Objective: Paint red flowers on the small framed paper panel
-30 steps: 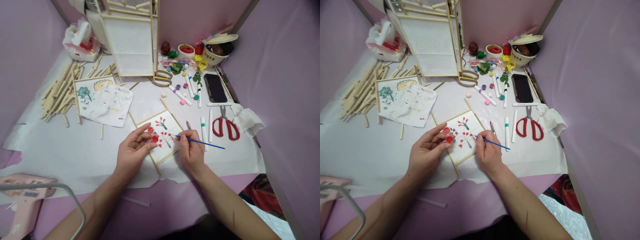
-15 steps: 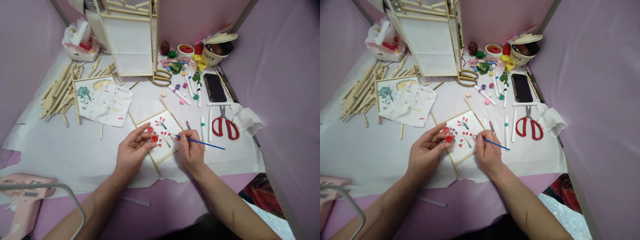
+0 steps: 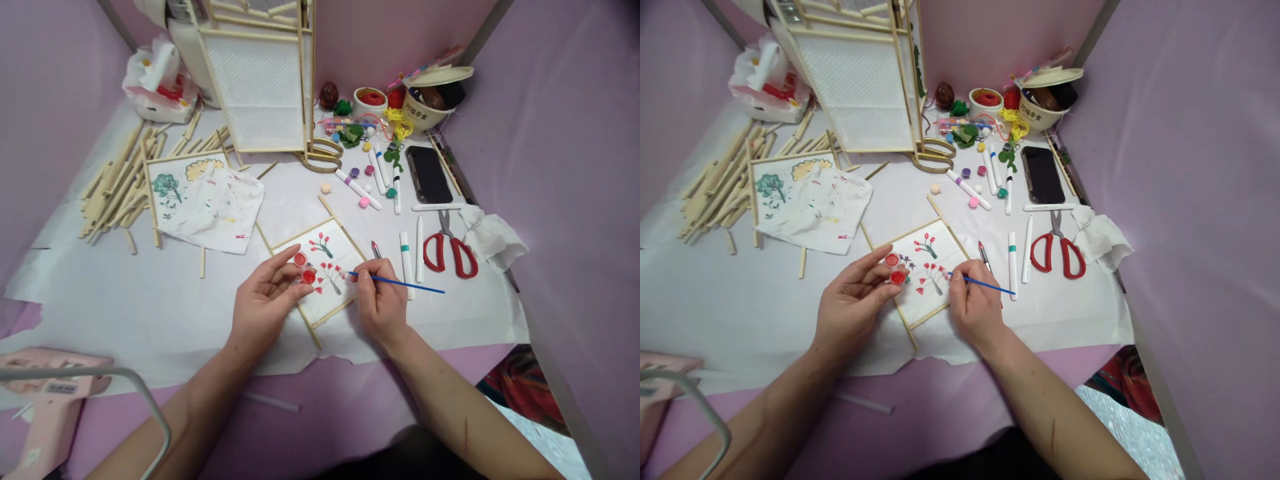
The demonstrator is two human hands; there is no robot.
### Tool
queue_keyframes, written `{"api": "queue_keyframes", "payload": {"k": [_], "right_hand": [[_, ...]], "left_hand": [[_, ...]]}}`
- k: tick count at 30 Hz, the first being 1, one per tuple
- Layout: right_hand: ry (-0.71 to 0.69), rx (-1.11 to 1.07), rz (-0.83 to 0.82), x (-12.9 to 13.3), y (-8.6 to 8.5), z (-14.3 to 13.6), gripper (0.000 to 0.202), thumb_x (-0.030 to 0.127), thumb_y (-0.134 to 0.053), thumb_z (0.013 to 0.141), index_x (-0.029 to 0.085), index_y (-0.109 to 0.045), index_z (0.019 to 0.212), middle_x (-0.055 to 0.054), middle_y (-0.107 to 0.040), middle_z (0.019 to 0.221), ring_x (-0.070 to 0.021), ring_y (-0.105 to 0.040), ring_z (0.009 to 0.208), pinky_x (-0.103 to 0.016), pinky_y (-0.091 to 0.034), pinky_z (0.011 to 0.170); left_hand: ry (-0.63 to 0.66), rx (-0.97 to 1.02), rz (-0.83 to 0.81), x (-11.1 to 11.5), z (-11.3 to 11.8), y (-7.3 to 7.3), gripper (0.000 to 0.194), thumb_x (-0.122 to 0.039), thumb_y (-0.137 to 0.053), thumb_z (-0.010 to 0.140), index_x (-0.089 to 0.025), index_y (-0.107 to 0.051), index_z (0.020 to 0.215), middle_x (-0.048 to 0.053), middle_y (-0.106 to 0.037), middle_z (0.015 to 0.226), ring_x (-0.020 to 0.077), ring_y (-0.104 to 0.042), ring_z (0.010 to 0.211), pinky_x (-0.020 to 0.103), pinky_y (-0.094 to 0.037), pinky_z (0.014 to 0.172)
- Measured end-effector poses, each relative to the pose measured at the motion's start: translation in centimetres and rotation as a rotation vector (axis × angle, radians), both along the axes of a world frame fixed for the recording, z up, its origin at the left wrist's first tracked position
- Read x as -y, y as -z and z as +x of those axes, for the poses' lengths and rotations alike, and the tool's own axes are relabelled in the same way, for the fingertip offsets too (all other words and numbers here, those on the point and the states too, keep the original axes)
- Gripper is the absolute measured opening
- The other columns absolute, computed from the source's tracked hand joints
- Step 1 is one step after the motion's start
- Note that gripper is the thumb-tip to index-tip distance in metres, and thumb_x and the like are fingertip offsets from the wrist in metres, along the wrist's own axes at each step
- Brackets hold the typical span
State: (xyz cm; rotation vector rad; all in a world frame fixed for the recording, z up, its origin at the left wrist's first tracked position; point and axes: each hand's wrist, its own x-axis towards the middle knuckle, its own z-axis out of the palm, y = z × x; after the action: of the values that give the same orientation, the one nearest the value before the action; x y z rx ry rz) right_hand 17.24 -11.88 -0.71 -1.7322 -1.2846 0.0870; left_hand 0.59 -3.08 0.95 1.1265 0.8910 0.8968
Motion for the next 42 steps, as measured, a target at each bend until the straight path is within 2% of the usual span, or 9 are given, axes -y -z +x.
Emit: {"api": "queue_keyframes", "payload": {"k": [6,10,14,18,22,30,37,42], "right_hand": [[0.008,-0.062,0.024,0.2,-0.1,-0.2,0.014,0.018,-0.045,0.091,0.021,-0.056,0.084,-0.001,-0.06,0.075,-0.0158,-0.059,0.068,-0.031,-0.047,0.062],[-0.004,-0.234,0.008,0.1,-0.9,0.8,0.015,0.02,-0.044,0.093,0.021,-0.056,0.084,0.0,-0.061,0.075,-0.0146,-0.06,0.068,-0.029,-0.046,0.062],[-0.185,-0.342,-0.054,-0.9,-1.7,2.9,0.014,0.02,-0.045,0.091,0.022,-0.055,0.082,0.0,-0.062,0.076,-0.0147,-0.058,0.069,-0.029,-0.044,0.062],[-0.315,-0.398,-0.094,-2.1,-1.4,4.3,0.013,0.018,-0.046,0.089,0.022,-0.055,0.079,0.0,-0.062,0.075,-0.0156,-0.059,0.069,-0.03,-0.045,0.065],[-0.327,-0.421,-0.082,-2.4,-0.8,4.4,0.015,0.016,-0.046,0.088,0.022,-0.056,0.078,0.0,-0.061,0.074,-0.0155,-0.058,0.069,-0.031,-0.045,0.065],[-0.324,-0.329,-0.098,-2.3,-0.6,4.4,0.015,0.018,-0.047,0.087,0.022,-0.056,0.076,-0.001,-0.061,0.078,-0.0169,-0.058,0.072,-0.033,-0.046,0.069],[-0.322,-0.336,-0.097,-2.4,-0.5,4.5,0.015,0.018,-0.047,0.087,0.022,-0.055,0.076,-0.001,-0.061,0.077,-0.0167,-0.058,0.07,-0.032,-0.046,0.066],[-0.344,-0.354,-0.086,-2.4,-0.7,4.5,0.015,0.017,-0.047,0.086,0.022,-0.054,0.075,0.0,-0.059,0.075,-0.0161,-0.057,0.069,-0.032,-0.044,0.066]], "left_hand": [[-0.002,0.006,-0.003,0.0,0.0,0.0,0.053,-0.018,-0.084,0.064,-0.026,-0.071,0.114,0.0,-0.068,0.082,0.0176,-0.068,0.089,0.036,-0.055,0.092],[0.002,0.017,-0.005,0.0,0.1,0.1,0.052,-0.017,-0.084,0.064,-0.026,-0.072,0.113,0.0,-0.068,0.081,0.0173,-0.068,0.088,0.035,-0.056,0.091],[0.007,0.037,0.003,-0.1,0.0,0.2,0.052,-0.016,-0.084,0.064,-0.026,-0.072,0.113,-0.001,-0.068,0.08,0.0158,-0.068,0.086,0.033,-0.056,0.09],[0.011,0.042,0.003,-0.2,0.0,0.3,0.052,-0.014,-0.084,0.065,-0.029,-0.072,0.113,-0.002,-0.069,0.081,0.014,-0.068,0.087,0.03,-0.056,0.09],[0.012,0.054,0.0,-0.2,0.0,0.3,0.05,-0.014,-0.083,0.066,-0.03,-0.072,0.112,-0.002,-0.07,0.082,0.0133,-0.068,0.086,0.028,-0.057,0.089],[0.024,0.056,0.001,-0.2,0.0,0.3,0.051,-0.014,-0.083,0.067,-0.031,-0.072,0.113,-0.002,-0.07,0.082,0.012,-0.068,0.085,0.026,-0.057,0.087],[0.009,0.044,0.012,-0.1,-0.1,0.3,0.051,-0.015,-0.084,0.065,-0.028,-0.072,0.113,-0.001,-0.068,0.081,0.0147,-0.067,0.086,0.03,-0.057,0.088],[0.012,0.032,0.012,-0.1,-0.1,0.4,0.051,-0.016,-0.084,0.066,-0.029,-0.072,0.114,-0.001,-0.067,0.081,0.0139,-0.067,0.086,0.029,-0.057,0.087]]}}
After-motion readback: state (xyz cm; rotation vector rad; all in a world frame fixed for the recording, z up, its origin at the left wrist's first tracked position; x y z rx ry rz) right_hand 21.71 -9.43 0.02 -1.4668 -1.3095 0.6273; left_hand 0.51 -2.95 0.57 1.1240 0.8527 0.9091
